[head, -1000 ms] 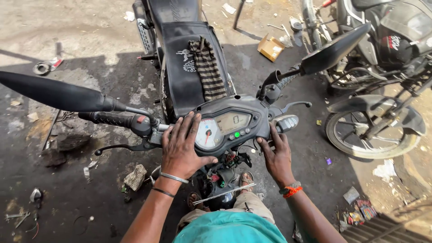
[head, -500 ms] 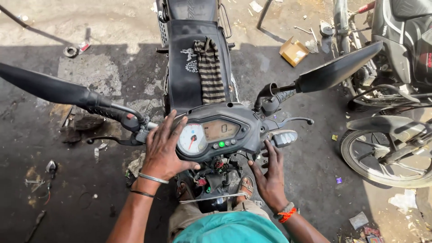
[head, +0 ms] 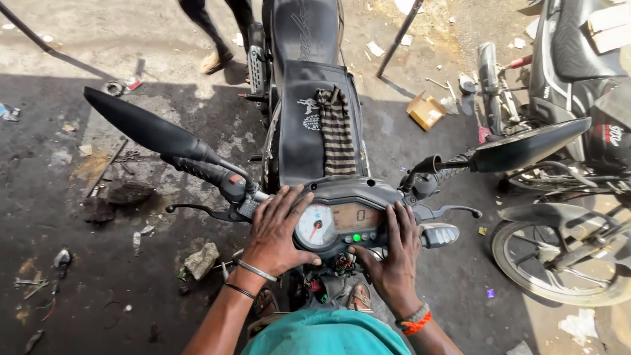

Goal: The person works on the front of a motorcycle, manipulating wiring and connectors beneath the handlebar area. They fit the instrument cluster with the speedometer onto the front assembly, adjust it, and continue handling wires and small components around the headlight housing.

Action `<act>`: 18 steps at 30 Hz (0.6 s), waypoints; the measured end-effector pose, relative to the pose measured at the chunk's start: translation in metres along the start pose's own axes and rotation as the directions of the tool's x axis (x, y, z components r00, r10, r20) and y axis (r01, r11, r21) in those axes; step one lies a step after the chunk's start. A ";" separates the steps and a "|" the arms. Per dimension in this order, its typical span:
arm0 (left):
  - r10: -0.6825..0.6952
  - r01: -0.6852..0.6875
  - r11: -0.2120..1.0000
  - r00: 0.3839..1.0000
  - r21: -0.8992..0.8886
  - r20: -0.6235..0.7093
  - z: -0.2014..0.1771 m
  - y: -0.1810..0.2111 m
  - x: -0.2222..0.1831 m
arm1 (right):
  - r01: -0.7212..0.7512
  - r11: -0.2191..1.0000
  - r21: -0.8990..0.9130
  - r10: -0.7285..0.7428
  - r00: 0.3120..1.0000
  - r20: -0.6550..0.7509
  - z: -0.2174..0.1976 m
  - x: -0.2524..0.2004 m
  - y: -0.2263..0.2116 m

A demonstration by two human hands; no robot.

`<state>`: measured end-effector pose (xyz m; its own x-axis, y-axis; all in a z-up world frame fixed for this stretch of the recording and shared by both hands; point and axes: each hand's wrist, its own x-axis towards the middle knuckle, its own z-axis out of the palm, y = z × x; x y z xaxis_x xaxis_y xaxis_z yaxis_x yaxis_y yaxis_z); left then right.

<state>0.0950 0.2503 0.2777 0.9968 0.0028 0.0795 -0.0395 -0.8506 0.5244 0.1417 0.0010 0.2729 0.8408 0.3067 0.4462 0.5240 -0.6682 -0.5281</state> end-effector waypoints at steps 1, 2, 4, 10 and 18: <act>-0.009 0.009 1.000 1.000 -0.015 0.018 0.000 -0.001 0.001 | -0.011 1.000 0.007 0.011 1.000 0.001 0.002 0.003 0.000; -0.010 0.010 1.000 1.000 -0.017 0.019 0.001 -0.004 -0.003 | -0.012 1.000 0.006 0.012 1.000 0.003 0.002 0.004 0.000; 0.130 -0.135 0.991 0.978 -0.020 -0.161 0.003 -0.009 -0.007 | -0.029 0.997 -0.068 0.031 0.999 0.022 0.003 0.008 0.002; -0.752 0.312 0.646 0.414 -0.696 -0.512 -0.017 -0.077 -0.017 | 0.028 0.999 -0.028 -0.027 1.000 0.016 0.004 0.008 0.013; -0.705 0.027 -0.240 0.682 -0.970 0.193 -0.003 -0.213 0.013 | 0.045 0.999 -0.017 -0.045 0.999 0.030 0.001 0.007 0.023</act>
<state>0.1165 0.4330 0.1701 0.7208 0.5002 -0.4798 -0.0304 0.7143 0.6991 0.1595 -0.0109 0.2630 0.8202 0.3560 0.4477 0.5590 -0.6651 -0.4952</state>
